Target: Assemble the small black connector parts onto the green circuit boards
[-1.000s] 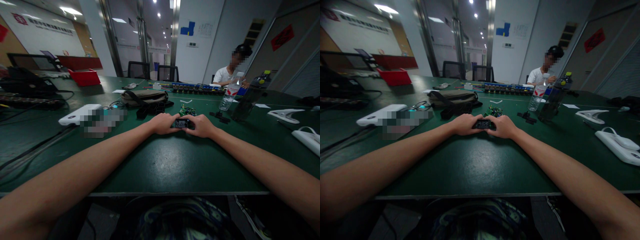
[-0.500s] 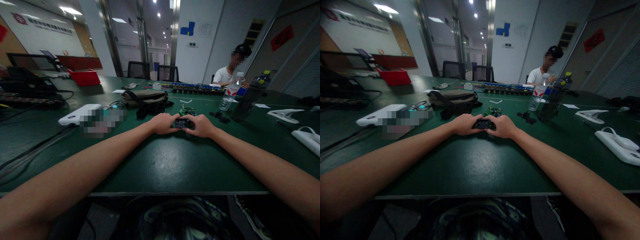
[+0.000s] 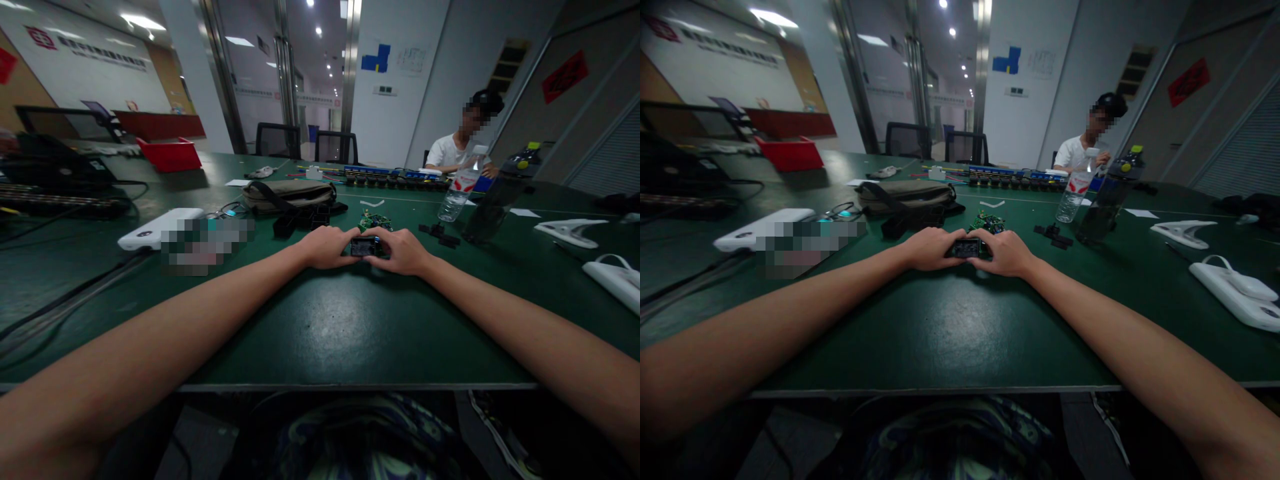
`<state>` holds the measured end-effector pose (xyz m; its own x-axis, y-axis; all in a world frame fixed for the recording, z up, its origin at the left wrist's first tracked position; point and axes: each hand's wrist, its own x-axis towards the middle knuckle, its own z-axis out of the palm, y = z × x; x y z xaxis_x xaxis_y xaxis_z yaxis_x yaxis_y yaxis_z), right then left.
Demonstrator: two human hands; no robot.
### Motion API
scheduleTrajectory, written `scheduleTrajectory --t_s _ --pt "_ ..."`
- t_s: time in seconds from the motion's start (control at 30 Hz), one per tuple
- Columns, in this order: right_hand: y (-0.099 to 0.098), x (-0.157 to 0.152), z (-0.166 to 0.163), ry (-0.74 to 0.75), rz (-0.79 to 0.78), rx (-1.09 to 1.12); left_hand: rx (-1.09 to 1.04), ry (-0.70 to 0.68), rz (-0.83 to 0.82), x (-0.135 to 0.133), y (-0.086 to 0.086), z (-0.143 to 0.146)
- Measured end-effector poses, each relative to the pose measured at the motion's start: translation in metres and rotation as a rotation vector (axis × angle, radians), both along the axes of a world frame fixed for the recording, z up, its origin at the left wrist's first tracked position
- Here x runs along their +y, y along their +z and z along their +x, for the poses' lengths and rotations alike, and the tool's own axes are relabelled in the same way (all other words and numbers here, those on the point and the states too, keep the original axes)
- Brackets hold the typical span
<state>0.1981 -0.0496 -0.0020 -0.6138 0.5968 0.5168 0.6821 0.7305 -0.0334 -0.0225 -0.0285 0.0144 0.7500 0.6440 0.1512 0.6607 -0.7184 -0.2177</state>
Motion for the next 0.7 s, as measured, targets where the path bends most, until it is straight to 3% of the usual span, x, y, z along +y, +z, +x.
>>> scheduleTrajectory --t_s 0.7 --pt "-0.0001 0.0 0.0004 0.018 0.007 0.008 0.008 0.001 0.002 -0.0022 0.003 0.001"
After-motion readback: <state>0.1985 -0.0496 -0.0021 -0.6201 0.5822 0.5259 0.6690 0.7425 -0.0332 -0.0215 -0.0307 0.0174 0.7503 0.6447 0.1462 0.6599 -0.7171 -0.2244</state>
